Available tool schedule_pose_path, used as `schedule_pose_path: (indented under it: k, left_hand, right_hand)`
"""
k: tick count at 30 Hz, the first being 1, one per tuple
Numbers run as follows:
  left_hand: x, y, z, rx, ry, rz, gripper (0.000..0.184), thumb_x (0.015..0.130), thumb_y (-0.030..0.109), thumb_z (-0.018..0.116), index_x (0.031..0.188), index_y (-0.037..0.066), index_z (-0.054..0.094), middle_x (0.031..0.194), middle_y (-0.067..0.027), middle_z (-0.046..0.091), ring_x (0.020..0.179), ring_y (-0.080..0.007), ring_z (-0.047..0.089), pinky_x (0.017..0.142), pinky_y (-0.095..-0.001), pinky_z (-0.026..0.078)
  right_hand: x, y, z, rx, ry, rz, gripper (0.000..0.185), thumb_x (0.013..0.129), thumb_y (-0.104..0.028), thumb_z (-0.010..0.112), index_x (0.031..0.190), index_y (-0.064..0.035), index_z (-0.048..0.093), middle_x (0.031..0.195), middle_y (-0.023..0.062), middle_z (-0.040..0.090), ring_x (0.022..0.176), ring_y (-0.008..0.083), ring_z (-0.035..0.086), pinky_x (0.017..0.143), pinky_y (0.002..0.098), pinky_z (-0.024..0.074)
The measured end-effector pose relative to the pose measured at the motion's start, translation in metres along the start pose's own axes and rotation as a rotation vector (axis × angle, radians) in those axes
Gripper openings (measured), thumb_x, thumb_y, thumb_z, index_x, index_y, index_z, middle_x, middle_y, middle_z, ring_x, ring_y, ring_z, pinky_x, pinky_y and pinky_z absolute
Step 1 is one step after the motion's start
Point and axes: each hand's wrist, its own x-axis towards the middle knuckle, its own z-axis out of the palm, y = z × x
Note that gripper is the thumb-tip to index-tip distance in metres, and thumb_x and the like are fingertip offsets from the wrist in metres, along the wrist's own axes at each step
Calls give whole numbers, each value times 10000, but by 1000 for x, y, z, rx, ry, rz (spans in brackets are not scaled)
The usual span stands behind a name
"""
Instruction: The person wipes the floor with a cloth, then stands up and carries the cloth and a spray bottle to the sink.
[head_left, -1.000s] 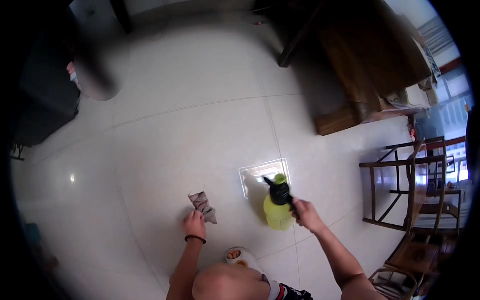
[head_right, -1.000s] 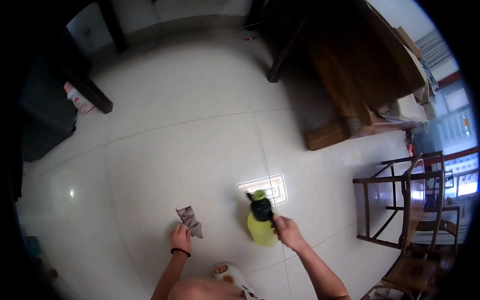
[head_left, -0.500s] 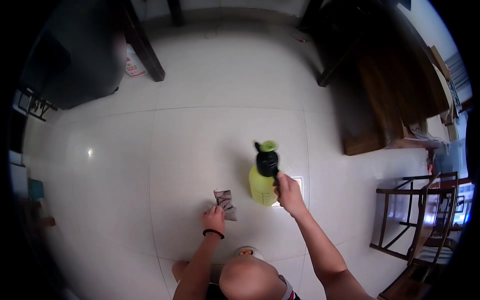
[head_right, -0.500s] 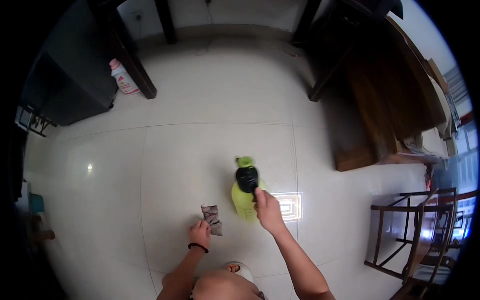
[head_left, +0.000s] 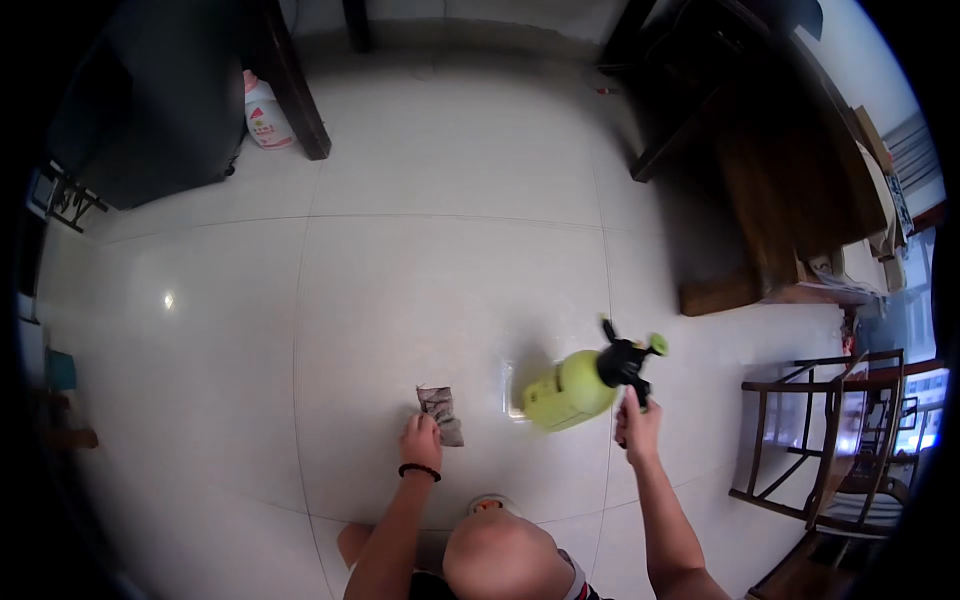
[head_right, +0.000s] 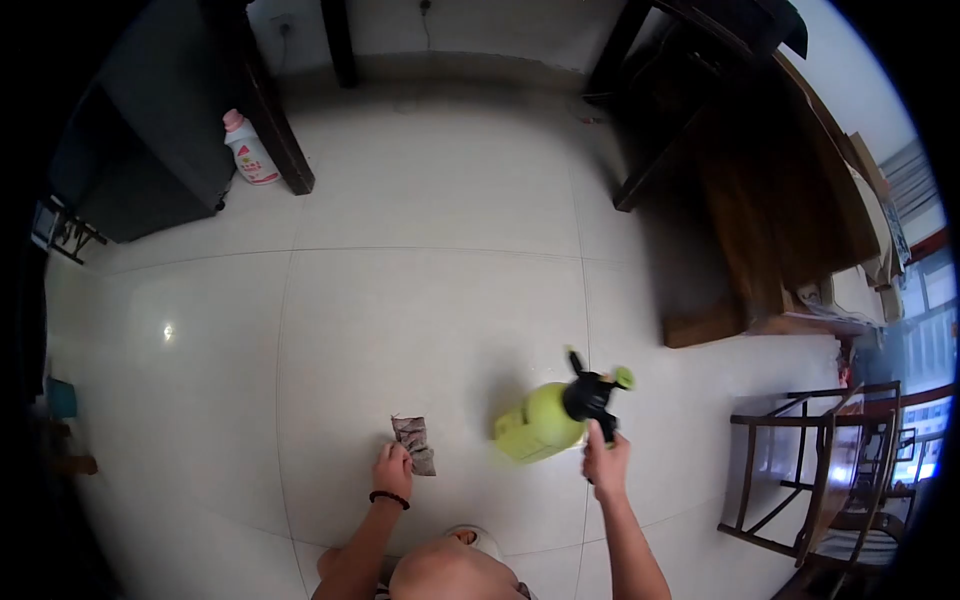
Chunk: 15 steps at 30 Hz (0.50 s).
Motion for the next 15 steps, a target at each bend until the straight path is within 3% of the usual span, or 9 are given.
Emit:
schedule_pose_path:
  k: [3,8,11,13,15]
  left_hand:
    - [3,-9,22,-108,21,69,157,920,39,717,1028,81,611,1159,-120,646,1093,-389,640,905,-523,538]
    - [15,25,32,-228,-121,70,172,908,-5,712,1031,45,603,1208,-137,658,1108,-415,631,929,-520,532]
    - [24,45,61,-344,-171,104,189,910,-6,714,1060,44,610,1257,-143,668,1132,-421,637,952,-517,532]
    - [26,69,71,-369,-176,216,189,919,-1,711,1081,53,631,1310,-151,674,1174,-429,639,988,-511,537]
    - [29,81,66,-366,-288,185,207,931,16,715,1126,63,662,1382,-167,665,1220,-431,638,1036,-497,535]
  right_hand:
    - [17,47,-64,10,218,-65,370,1035,-288,748,814,-122,502,576,-44,452,393,74,410,358,269,307]
    - [54,91,-143,52,412,-211,299,1061,-236,708,868,-119,512,597,-47,433,411,66,390,377,283,305]
    - [81,107,-185,238,514,-215,315,1065,-259,708,877,-121,496,632,-32,440,454,84,412,413,279,339]
    - [87,108,-208,306,493,-211,297,1067,-270,709,925,-116,498,645,-25,457,469,91,449,430,284,378]
    - [87,107,-214,243,502,-211,299,1069,-287,706,929,-116,504,641,-17,470,459,105,450,432,292,378]
